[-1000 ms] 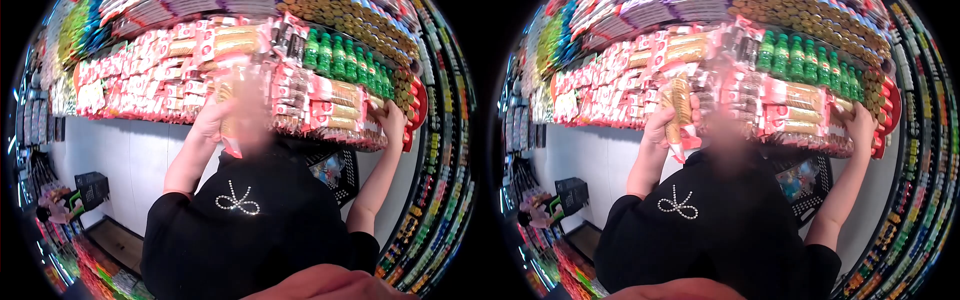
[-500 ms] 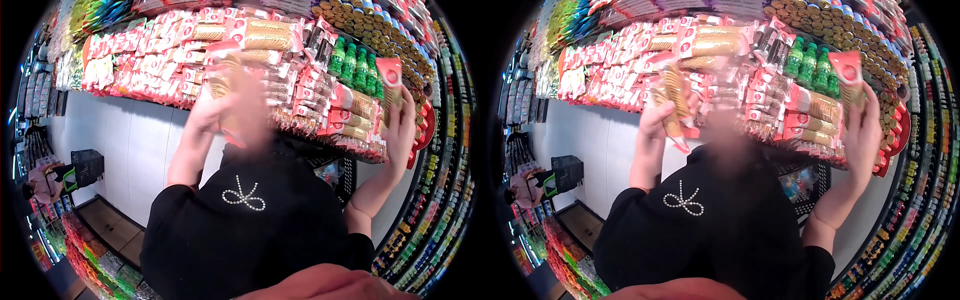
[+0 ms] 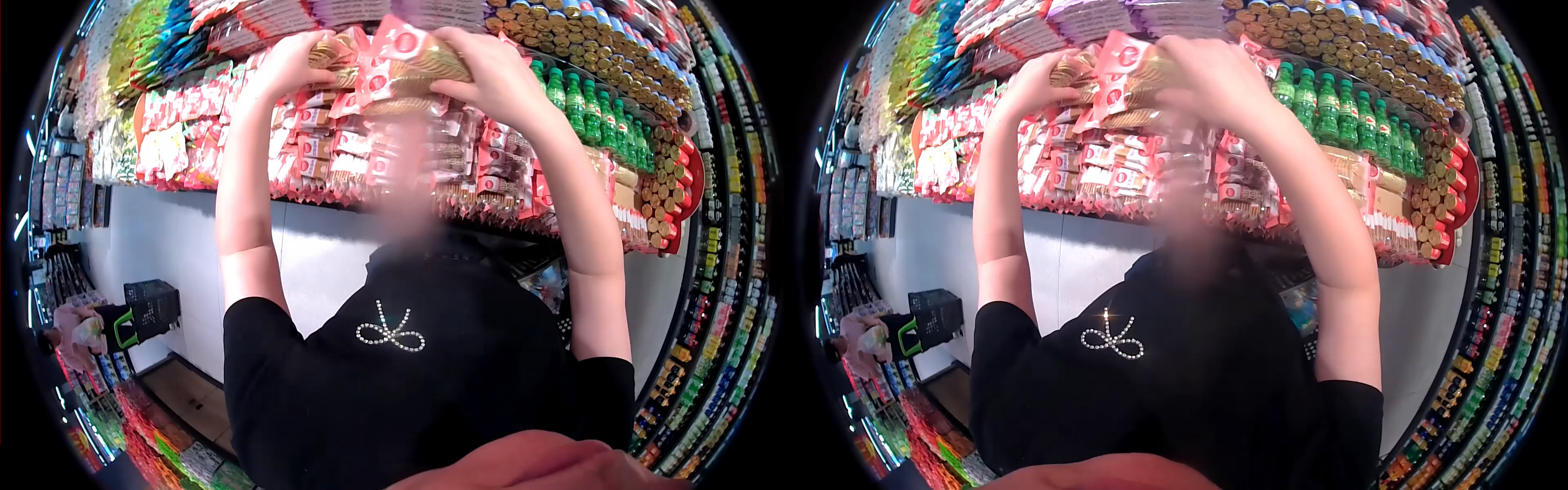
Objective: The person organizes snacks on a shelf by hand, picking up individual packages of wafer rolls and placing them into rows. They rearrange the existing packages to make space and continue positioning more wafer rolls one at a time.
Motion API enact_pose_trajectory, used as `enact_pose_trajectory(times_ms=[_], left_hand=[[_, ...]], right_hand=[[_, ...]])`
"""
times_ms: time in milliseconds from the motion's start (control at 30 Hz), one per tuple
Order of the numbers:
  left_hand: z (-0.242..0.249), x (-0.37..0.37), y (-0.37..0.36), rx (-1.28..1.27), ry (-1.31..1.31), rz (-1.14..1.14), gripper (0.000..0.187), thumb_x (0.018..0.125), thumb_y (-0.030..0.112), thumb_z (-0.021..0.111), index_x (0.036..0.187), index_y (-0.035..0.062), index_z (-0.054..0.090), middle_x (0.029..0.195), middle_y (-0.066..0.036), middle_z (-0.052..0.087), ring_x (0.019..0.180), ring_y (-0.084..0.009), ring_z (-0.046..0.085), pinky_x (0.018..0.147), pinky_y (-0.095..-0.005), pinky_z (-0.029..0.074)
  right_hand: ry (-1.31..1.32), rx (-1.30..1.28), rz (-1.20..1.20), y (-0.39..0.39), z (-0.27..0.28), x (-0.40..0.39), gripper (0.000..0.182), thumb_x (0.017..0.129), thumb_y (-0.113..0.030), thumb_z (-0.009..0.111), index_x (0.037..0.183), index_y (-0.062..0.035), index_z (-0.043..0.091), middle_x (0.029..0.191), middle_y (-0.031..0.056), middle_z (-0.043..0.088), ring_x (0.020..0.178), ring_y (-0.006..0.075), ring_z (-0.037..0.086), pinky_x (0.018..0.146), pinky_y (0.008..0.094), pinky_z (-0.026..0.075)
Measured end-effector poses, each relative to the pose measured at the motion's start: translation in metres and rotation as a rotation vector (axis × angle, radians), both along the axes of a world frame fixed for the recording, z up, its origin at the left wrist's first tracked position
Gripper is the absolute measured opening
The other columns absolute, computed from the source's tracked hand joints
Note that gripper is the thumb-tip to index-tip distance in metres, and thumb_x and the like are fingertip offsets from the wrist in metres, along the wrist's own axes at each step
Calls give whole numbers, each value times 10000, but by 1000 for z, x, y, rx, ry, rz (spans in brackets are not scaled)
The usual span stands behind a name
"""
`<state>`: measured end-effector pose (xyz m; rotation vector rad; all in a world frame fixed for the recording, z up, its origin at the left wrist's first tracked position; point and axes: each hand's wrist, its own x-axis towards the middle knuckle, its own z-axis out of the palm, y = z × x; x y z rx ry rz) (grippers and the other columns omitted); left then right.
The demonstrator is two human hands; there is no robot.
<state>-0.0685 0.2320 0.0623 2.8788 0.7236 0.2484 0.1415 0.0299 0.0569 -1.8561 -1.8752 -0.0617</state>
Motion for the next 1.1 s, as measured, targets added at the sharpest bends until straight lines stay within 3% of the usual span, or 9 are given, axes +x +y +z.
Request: enact_pose_trajectory(times_ms=[67,167,300,567,800,867,967,1033,1100], left_hand=[[-11,6,16,-80,-32,-13,695,602,267,817,1194,42,530,1078,-201,612,1033,-343,570,865,-378,453],[-18,14,27,-146,-13,-8,699,612,347,816,1176,52,529,1055,-226,609,1010,-359,576,840,-397,457],[-26,25,30,89,89,-9,494,792,430,623,1094,43,560,1020,-174,616,996,-357,558,833,-433,439],[-42,20,27,354,-17,-73,411,851,333,587,1172,78,566,1042,-124,570,990,-300,533,838,-397,423],[-55,16,10,500,-52,87,361,908,309,499,1237,166,535,1121,-81,525,1067,-264,483,910,-426,344],[-56,17,8,501,-11,151,392,905,334,504,1276,210,511,1160,-68,509,1108,-240,461,931,-457,303],[-57,16,6,527,-43,158,436,898,364,514,1306,215,485,1217,-77,490,1149,-247,439,945,-473,288],[-61,12,10,516,-20,167,479,892,386,520,1336,220,450,1266,-96,469,1187,-268,415,960,-486,271],[-64,9,12,493,-61,166,494,890,387,525,1346,222,433,1281,-115,462,1199,-289,405,971,-489,261]], right_hand=[[-286,-48,-53,15,-3,-5,509,775,-337,659,1231,-158,522,1168,59,559,1113,244,487,958,432,326],[-331,-103,-57,28,-24,-6,464,788,-267,635,1225,-151,529,1168,56,547,1124,250,490,934,479,337],[-317,59,-94,10,-26,-15,436,759,-199,654,1173,-116,542,1141,75,542,1145,265,479,925,569,334],[17,398,-185,-117,-8,28,308,745,-123,680,1045,-74,632,1005,101,605,992,279,549,874,384,438],[-114,192,-816,-229,-68,131,262,727,-79,682,981,-35,638,953,133,621,916,301,587,814,364,467],[45,-98,-999,-244,-80,144,265,709,-90,669,970,-49,647,992,128,627,970,306,579,816,407,477],[-87,-59,-877,-247,-114,160,269,727,-35,555,981,-47,643,1018,125,619,982,306,572,817,400,481],[-48,-53,-900,-241,-119,158,373,665,25,584,1035,-17,615,1055,144,596,1012,313,553,878,382,449],[-230,-59,-894,-239,-119,156,288,741,-4,491,984,-45,641,1009,103,603,988,294,562,827,395,476]])
